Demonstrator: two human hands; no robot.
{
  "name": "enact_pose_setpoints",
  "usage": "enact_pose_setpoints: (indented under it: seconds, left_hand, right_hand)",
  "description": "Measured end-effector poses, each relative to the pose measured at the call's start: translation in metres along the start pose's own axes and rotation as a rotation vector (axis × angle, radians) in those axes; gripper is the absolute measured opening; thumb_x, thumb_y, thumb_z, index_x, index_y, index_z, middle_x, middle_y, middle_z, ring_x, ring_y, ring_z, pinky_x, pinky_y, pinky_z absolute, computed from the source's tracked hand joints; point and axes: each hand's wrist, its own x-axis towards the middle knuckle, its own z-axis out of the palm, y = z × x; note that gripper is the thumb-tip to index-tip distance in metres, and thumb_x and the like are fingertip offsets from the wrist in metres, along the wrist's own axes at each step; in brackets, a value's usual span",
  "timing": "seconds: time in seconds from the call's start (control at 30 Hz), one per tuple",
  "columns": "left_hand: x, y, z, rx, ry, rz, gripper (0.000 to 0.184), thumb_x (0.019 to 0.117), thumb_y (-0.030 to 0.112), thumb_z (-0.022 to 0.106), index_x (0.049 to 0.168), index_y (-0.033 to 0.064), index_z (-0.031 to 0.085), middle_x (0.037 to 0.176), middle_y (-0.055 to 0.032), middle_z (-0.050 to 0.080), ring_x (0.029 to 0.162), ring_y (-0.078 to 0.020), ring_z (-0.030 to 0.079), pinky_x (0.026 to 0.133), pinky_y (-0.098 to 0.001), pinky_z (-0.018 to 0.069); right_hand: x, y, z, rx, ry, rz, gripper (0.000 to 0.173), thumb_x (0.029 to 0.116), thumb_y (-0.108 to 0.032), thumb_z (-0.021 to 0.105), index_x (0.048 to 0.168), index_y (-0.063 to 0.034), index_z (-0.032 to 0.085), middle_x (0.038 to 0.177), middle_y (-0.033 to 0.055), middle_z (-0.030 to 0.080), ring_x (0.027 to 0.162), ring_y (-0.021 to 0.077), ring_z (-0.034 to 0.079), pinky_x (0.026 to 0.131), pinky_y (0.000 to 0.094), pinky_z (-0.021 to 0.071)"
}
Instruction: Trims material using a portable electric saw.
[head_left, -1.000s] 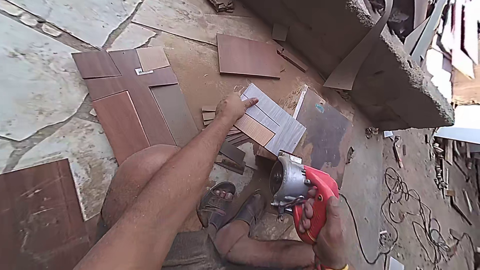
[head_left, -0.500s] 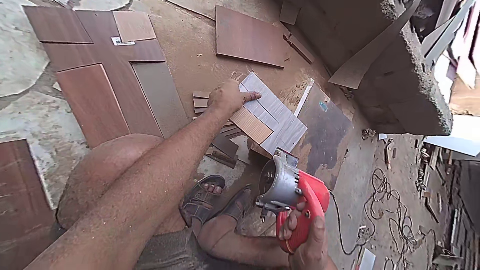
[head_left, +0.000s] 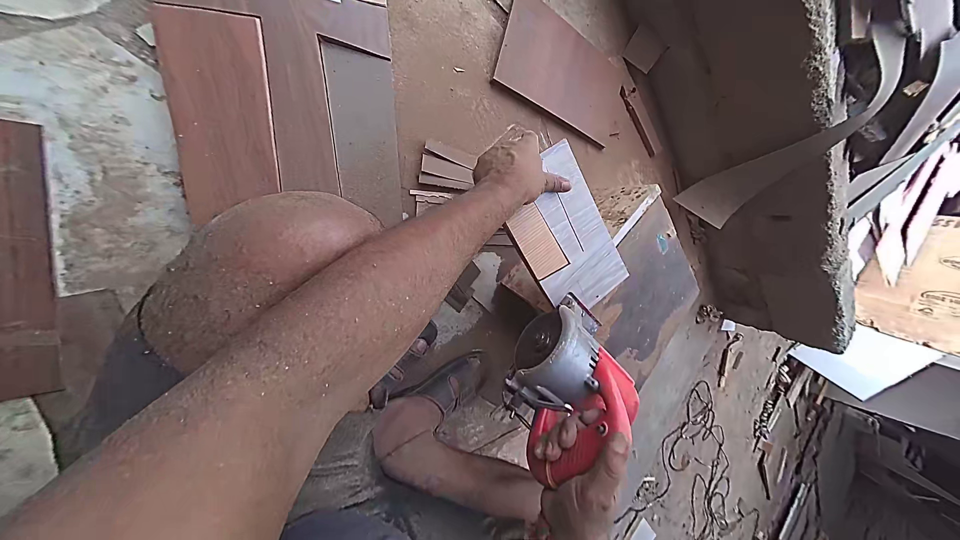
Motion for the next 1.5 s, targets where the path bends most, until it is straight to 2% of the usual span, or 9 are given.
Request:
enact_pose_setpoints:
  seconds: [0.17, 0.37, 0.63, 0.73, 0.8, 0.97, 1.03, 1.2, 1.5]
  left_hand:
    - [-0.0061, 0.0060, -0.0030, 0.057, 0.011, 0.014, 0.086, 0.0842, 0.073, 0.070, 0.137, 0.0065, 0.054, 0.122, -0.0226, 0.067, 0.114, -0.0423, 0.066, 0.088, -0.0648, 0.0537]
    - [-0.0080, 0.0066, -0.0064, 0.067, -0.016, 0.026, 0.082, 0.0854, 0.073, 0.068, 0.125, 0.0020, 0.059, 0.116, -0.0239, 0.067, 0.112, -0.0424, 0.066, 0.086, -0.0654, 0.0531]
    - [-0.0062, 0.0044, -0.0056, 0.045, -0.006, 0.046, 0.084, 0.0835, 0.071, 0.072, 0.136, 0.0082, 0.056, 0.122, -0.0209, 0.067, 0.116, -0.0411, 0.066, 0.090, -0.0651, 0.0528]
    - [-0.0048, 0.0030, -0.0046, 0.046, -0.008, 0.054, 0.082, 0.0835, 0.071, 0.072, 0.136, 0.0095, 0.056, 0.123, -0.0208, 0.067, 0.115, -0.0409, 0.066, 0.090, -0.0653, 0.0526]
    - [-0.0052, 0.0038, -0.0052, 0.049, -0.013, 0.046, 0.082, 0.0840, 0.071, 0.072, 0.134, 0.0078, 0.057, 0.121, -0.0214, 0.067, 0.115, -0.0413, 0.066, 0.089, -0.0656, 0.0527]
    - [-0.0086, 0.0073, -0.0070, 0.063, -0.030, 0.006, 0.080, 0.0848, 0.072, 0.070, 0.119, 0.0005, 0.062, 0.115, -0.0248, 0.067, 0.111, -0.0427, 0.067, 0.086, -0.0650, 0.0538]
    - [-0.0096, 0.0081, -0.0084, 0.059, -0.033, 0.002, 0.079, 0.0847, 0.072, 0.070, 0.119, 0.0003, 0.062, 0.117, -0.0242, 0.067, 0.112, -0.0416, 0.066, 0.086, -0.0641, 0.0538]
    - [-0.0082, 0.0077, -0.0071, 0.060, -0.017, 0.009, 0.083, 0.0835, 0.072, 0.072, 0.126, 0.0015, 0.059, 0.120, -0.0235, 0.066, 0.113, -0.0413, 0.067, 0.087, -0.0643, 0.0538]
    - [-0.0107, 0.0087, -0.0096, 0.062, -0.038, 0.009, 0.077, 0.0844, 0.072, 0.071, 0.115, 0.0012, 0.064, 0.114, -0.0235, 0.068, 0.109, -0.0411, 0.067, 0.084, -0.0637, 0.0540]
  right_hand:
    - [-0.0008, 0.0028, 0.0056, -0.009, 0.061, -0.008, 0.065, 0.0873, -0.075, 0.060, 0.097, -0.0112, 0.065, 0.059, 0.0024, 0.060, 0.044, 0.0138, 0.061, 0.043, 0.0317, 0.0567]
    - [-0.0011, 0.0063, 0.0039, -0.014, 0.059, -0.027, 0.065, 0.0882, -0.075, 0.059, 0.095, -0.0111, 0.066, 0.059, 0.0022, 0.061, 0.044, 0.0130, 0.061, 0.044, 0.0304, 0.0565]
    - [0.0006, 0.0067, 0.0038, -0.025, 0.056, -0.032, 0.066, 0.0871, -0.078, 0.058, 0.098, -0.0126, 0.064, 0.059, 0.0012, 0.061, 0.044, 0.0133, 0.061, 0.043, 0.0310, 0.0562]
    - [0.0004, 0.0075, 0.0031, -0.017, 0.056, -0.038, 0.065, 0.0872, -0.076, 0.060, 0.098, -0.0121, 0.065, 0.060, 0.0019, 0.062, 0.044, 0.0133, 0.061, 0.044, 0.0302, 0.0564]
    - [0.0007, 0.0076, 0.0032, -0.019, 0.062, -0.035, 0.065, 0.0866, -0.077, 0.060, 0.097, -0.0125, 0.065, 0.059, 0.0017, 0.061, 0.044, 0.0131, 0.061, 0.043, 0.0304, 0.0562]
    - [0.0009, 0.0073, 0.0033, -0.030, 0.054, -0.028, 0.066, 0.0869, -0.078, 0.058, 0.097, -0.0131, 0.066, 0.059, 0.0012, 0.061, 0.044, 0.0127, 0.061, 0.043, 0.0302, 0.0562]
    - [0.0009, 0.0070, 0.0057, -0.024, 0.073, -0.026, 0.065, 0.0872, -0.077, 0.059, 0.098, -0.0124, 0.065, 0.059, 0.0017, 0.060, 0.044, 0.0131, 0.061, 0.043, 0.0304, 0.0559]
    - [0.0010, 0.0077, 0.0069, 0.011, 0.082, -0.018, 0.065, 0.0879, -0.074, 0.061, 0.096, -0.0103, 0.065, 0.058, 0.0022, 0.060, 0.043, 0.0137, 0.061, 0.043, 0.0312, 0.0562]
    - [0.0017, 0.0073, 0.0059, -0.006, 0.079, -0.013, 0.066, 0.0855, -0.077, 0.061, 0.097, -0.0120, 0.066, 0.058, 0.0020, 0.061, 0.043, 0.0131, 0.060, 0.042, 0.0317, 0.0559]
